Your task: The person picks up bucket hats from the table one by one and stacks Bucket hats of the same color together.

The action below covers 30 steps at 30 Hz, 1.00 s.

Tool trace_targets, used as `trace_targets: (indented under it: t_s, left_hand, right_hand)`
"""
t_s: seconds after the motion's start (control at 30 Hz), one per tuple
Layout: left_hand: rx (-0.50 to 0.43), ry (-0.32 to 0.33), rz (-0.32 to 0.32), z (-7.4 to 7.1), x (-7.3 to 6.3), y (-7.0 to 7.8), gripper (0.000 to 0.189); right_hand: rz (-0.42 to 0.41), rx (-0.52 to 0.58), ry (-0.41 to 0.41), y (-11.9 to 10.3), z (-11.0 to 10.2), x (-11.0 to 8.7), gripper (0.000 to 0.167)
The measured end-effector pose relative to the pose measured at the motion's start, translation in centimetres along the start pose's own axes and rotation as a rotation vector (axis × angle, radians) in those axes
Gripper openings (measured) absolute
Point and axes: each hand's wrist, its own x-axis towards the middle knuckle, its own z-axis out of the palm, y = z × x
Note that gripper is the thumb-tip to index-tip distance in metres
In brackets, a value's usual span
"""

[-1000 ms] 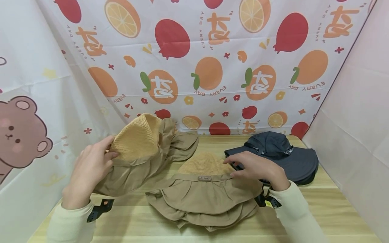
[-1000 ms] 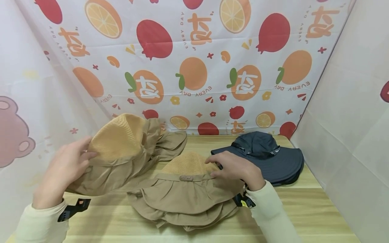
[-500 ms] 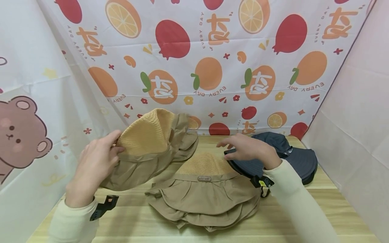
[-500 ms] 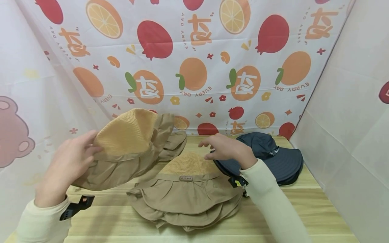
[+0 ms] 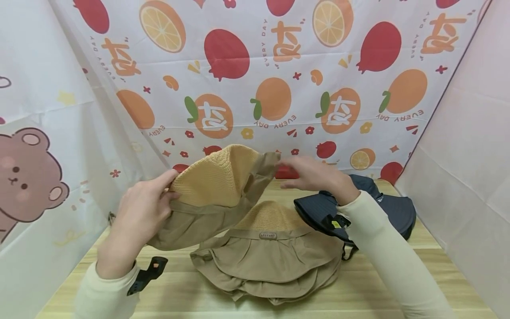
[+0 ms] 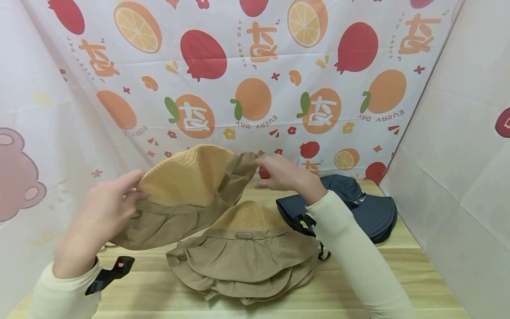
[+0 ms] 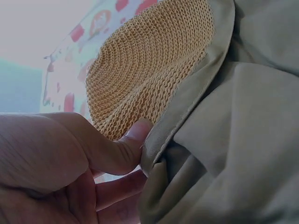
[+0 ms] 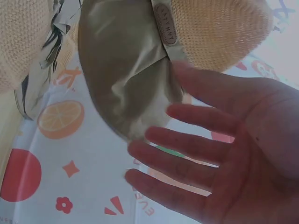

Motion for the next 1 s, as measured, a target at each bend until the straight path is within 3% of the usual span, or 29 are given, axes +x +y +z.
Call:
trace_targets:
  t_s: [0.2, 0.27, 0.37, 0.5, 0.7, 0.9, 1.0]
  left_hand:
    - [-0.001, -0.001, 0.058, 0.4, 0.4, 1.2, 0.030]
    - [-0.008, 0.006, 0.090, 0.6, 0.5, 1.4, 0.031]
    - [-0.037, -0.014, 0.101, 1.0, 0.7, 1.7, 0.032]
    - [-0.084, -0.058, 0.075, 1.4, 0.7, 1.8, 0.039]
    - [-0.122, -0.118, 0.041, 1.7, 0.9, 1.8, 0.031]
    - [-0.179, -0.244, 0.004, 2.1, 1.0, 1.3, 0.026]
    - [-0.228, -0.275, 0.011, 2.5, 1.0, 0.7, 0.029]
  right_hand:
    - [0.046, -0.036, 0.084, -0.3, -0.4, 0.9, 0.066]
    - [0.031, -0.030, 0.108, -0.3, -0.3, 1.1, 0.059]
    - [-0.008, 0.007, 0.146, -0.4, -0.2, 1.2, 0.035]
    - [-0.060, 0.054, 0.211, -0.8, -0.2, 0.7, 0.013]
    - [-0.129, 0.066, 0.348, -1.5, -0.7, -0.7, 0.006]
    - [-0.118, 0.080, 0.422, -1.6, -1.2, -1.9, 0.010]
    - [-0.115, 0.103, 0.452, -1.4, -1.3, -2.4, 0.008]
